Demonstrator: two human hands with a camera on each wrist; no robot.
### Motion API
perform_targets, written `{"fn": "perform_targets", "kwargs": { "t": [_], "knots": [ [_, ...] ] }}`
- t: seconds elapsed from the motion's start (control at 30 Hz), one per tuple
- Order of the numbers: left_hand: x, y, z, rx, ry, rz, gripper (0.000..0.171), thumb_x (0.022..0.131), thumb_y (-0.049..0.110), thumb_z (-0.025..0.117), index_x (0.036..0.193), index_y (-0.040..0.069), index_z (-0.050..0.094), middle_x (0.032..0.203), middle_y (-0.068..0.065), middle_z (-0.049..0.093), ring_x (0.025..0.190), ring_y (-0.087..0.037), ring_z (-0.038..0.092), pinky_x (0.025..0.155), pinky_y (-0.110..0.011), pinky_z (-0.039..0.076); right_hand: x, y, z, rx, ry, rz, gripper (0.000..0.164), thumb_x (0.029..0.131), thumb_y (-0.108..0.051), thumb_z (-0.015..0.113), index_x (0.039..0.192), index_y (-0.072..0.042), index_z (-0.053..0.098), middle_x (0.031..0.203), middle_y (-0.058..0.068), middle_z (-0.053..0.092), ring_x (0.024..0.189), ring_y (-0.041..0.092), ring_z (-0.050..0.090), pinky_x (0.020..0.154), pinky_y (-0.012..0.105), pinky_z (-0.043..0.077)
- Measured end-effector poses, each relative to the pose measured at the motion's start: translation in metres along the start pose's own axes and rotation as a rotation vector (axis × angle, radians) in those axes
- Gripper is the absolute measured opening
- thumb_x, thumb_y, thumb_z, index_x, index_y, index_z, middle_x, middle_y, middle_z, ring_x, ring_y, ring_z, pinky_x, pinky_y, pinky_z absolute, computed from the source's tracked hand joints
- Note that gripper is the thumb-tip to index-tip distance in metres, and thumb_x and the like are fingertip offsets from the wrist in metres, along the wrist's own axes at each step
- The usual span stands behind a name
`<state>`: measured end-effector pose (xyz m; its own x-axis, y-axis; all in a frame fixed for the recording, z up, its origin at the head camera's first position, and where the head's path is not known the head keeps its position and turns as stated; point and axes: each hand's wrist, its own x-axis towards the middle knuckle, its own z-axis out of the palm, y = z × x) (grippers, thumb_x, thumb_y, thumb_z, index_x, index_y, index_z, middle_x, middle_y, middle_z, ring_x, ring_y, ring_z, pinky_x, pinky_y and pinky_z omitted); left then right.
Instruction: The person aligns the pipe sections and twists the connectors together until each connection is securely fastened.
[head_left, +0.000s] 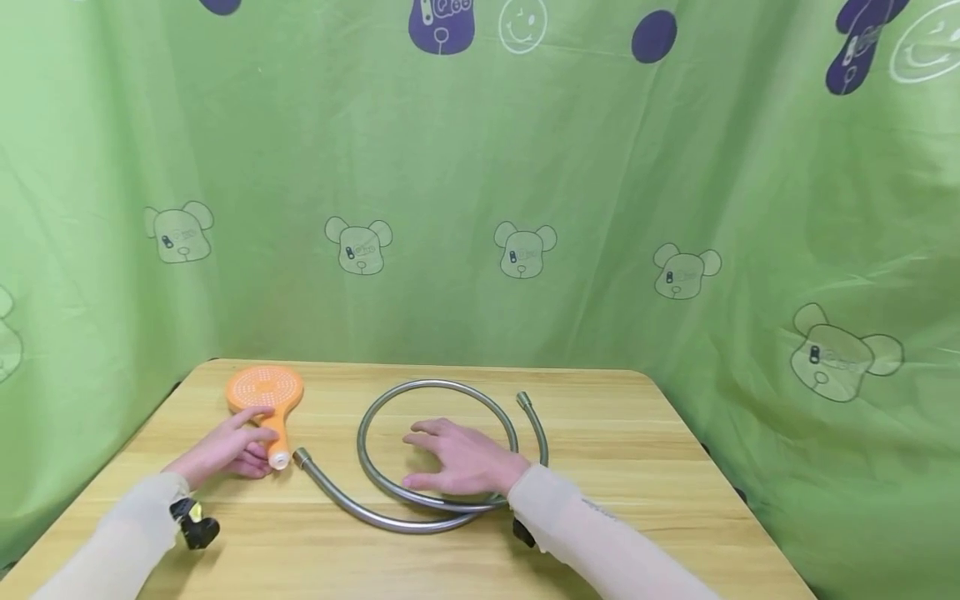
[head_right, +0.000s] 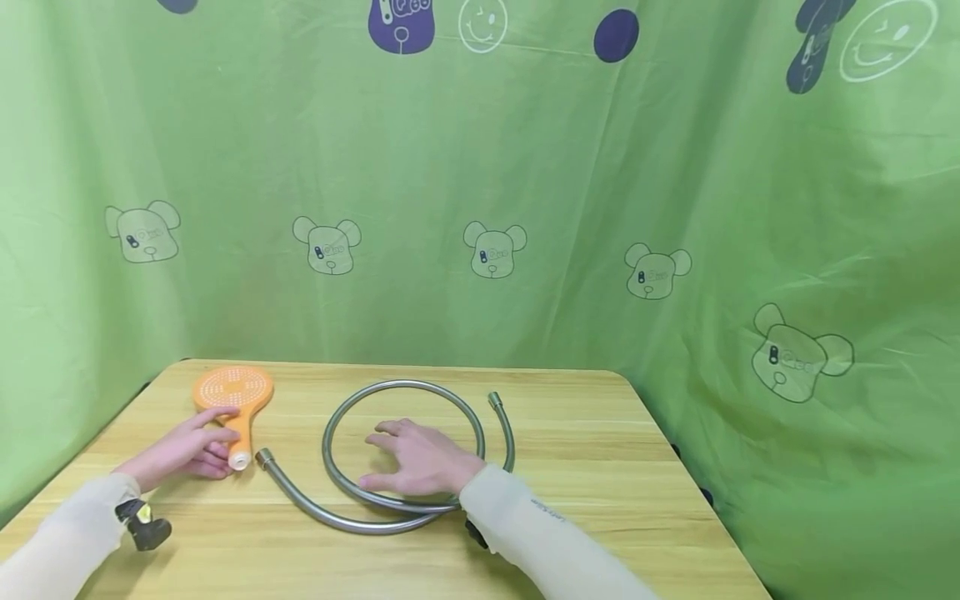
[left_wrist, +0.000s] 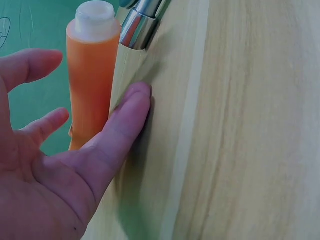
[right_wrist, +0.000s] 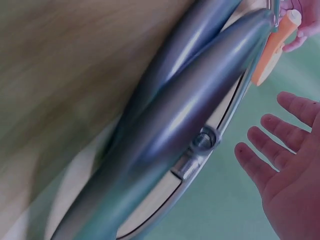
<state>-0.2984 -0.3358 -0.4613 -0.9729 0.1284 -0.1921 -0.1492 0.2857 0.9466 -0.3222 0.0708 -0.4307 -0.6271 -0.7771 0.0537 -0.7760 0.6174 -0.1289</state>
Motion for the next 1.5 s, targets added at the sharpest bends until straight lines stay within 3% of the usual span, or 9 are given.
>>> {"fn": "perform_targets", "kwargs": {
  "t": [0.17,0.4,0.7,1.07,1.5],
  "knots": [
    [0.0,0.005,0.001,0.019,-0.001,-0.016,0.082,0.099,0.019,0.06,0.158,-0.001,0.007,0.083,-0.015,0.069,0.071,-0.026,0.071,0.071,-0.043,0.063,0.01,-0.009,0.002,0.029,-0.004,-0.021,0.082,0.09,-0.081,0.038,0.153,-0.029,0.041,0.16,0.004,0.04,0.145,0.024,0.04,0.115,0.048,0.039],
    [-0.001,0.01,0.004,0.053,-0.002,-0.022,0.087,0.098,0.022,0.063,0.158,-0.002,0.005,0.091,-0.018,0.068,0.073,-0.026,0.071,0.072,-0.043,0.063,0.021,-0.02,0.006,0.048,-0.031,-0.021,0.085,0.088,-0.083,0.039,0.154,-0.03,0.04,0.161,0.001,0.036,0.146,0.023,0.038,0.109,0.054,0.044],
    [-0.001,0.004,0.003,0.044,-0.023,-0.027,0.086,0.098,0.018,0.063,0.157,-0.005,0.005,0.093,-0.019,0.068,0.074,-0.025,0.07,0.073,-0.043,0.063,0.036,-0.034,0.011,0.032,-0.037,-0.073,0.088,0.088,-0.084,0.036,0.155,-0.027,0.04,0.161,0.004,0.037,0.146,0.023,0.038,0.116,0.045,0.039],
    [0.004,0.005,0.004,0.01,-0.024,-0.02,0.086,0.096,0.019,0.065,0.157,-0.003,0.008,0.089,-0.015,0.068,0.071,-0.022,0.069,0.072,-0.042,0.063,0.05,-0.049,0.016,0.088,-0.069,-0.093,0.09,0.089,-0.083,0.039,0.156,-0.023,0.038,0.164,0.005,0.031,0.148,0.023,0.035,0.115,0.046,0.041],
    [0.006,0.002,0.002,0.005,-0.017,-0.016,0.081,0.096,0.016,0.065,0.156,-0.003,0.014,0.097,-0.016,0.066,0.073,-0.021,0.068,0.073,-0.042,0.063,0.065,-0.066,0.021,0.092,-0.105,-0.112,0.088,0.089,-0.079,0.046,0.156,-0.022,0.037,0.162,0.005,0.035,0.147,0.019,0.038,0.118,0.035,0.036]
  ]
}}
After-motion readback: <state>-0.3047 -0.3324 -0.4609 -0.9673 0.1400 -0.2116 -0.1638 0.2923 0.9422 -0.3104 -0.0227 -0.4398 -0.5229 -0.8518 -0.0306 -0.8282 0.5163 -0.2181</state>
